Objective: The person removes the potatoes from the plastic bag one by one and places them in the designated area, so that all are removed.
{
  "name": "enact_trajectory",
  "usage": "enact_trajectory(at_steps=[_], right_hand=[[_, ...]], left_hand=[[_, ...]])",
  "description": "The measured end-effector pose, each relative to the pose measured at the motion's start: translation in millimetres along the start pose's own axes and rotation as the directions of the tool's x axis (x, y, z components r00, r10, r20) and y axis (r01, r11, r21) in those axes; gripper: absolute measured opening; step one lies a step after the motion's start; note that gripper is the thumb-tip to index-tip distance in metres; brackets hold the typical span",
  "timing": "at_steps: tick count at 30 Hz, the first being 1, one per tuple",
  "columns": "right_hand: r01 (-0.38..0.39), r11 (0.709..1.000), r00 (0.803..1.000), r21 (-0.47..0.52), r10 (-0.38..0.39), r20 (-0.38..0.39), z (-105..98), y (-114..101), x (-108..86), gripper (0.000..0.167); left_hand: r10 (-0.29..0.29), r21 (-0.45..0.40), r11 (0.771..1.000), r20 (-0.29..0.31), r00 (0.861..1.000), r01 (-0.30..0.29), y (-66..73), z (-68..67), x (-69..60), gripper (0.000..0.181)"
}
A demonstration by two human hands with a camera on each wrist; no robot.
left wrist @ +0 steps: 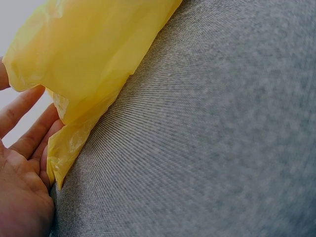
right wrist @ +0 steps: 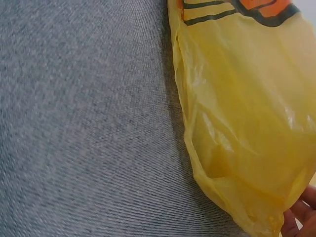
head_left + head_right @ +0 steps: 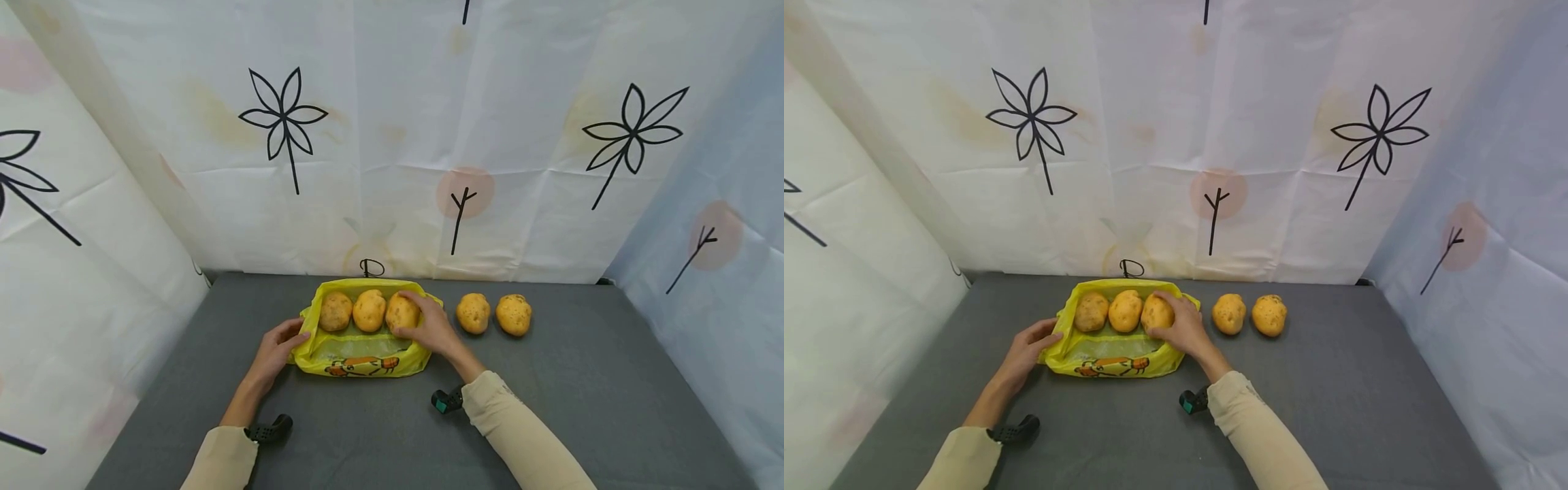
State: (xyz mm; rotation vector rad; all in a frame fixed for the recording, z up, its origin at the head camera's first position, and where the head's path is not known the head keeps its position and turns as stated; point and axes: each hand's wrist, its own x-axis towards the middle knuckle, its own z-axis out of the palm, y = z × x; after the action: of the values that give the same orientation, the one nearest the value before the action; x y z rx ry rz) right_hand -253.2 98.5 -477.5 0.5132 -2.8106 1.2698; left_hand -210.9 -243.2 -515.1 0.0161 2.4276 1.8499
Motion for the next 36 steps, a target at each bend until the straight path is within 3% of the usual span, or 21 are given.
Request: enact_trajectory(at_steps=[9, 16, 22, 36], right_hand=[[0.040, 0.985, 0.999, 0.171, -0.036, -0.028, -14, -8, -6.9, 0.076], [0.116, 0.929, 0.993, 0.353, -0.114, -0.027, -34, -15, -16.4, 0.075], [0.150, 0.907, 0.988, 0.394, -0.147, -0.037, -50, -17, -26.2, 0.072], [0.093, 0.916, 0.995, 0.389, -0.075, -0.063, -95, -4, -52.5, 0.076]], left_hand=[[0.012, 0.009, 1.000, -0.003, 1.000, -0.012, 0.2, 0.3, 1.2, 0.051], [0.018, 0.010, 1.000, -0.002, 1.000, -0.018, -0.4, -0.3, 1.7, 0.052], [0.020, 0.008, 1.000, -0.003, 1.000, -0.020, -0.6, -0.2, 1.1, 0.051], [0.000, -0.017, 1.000, -0.008, 1.000, 0.000, 2.1, 0.6, 0.2, 0.051]])
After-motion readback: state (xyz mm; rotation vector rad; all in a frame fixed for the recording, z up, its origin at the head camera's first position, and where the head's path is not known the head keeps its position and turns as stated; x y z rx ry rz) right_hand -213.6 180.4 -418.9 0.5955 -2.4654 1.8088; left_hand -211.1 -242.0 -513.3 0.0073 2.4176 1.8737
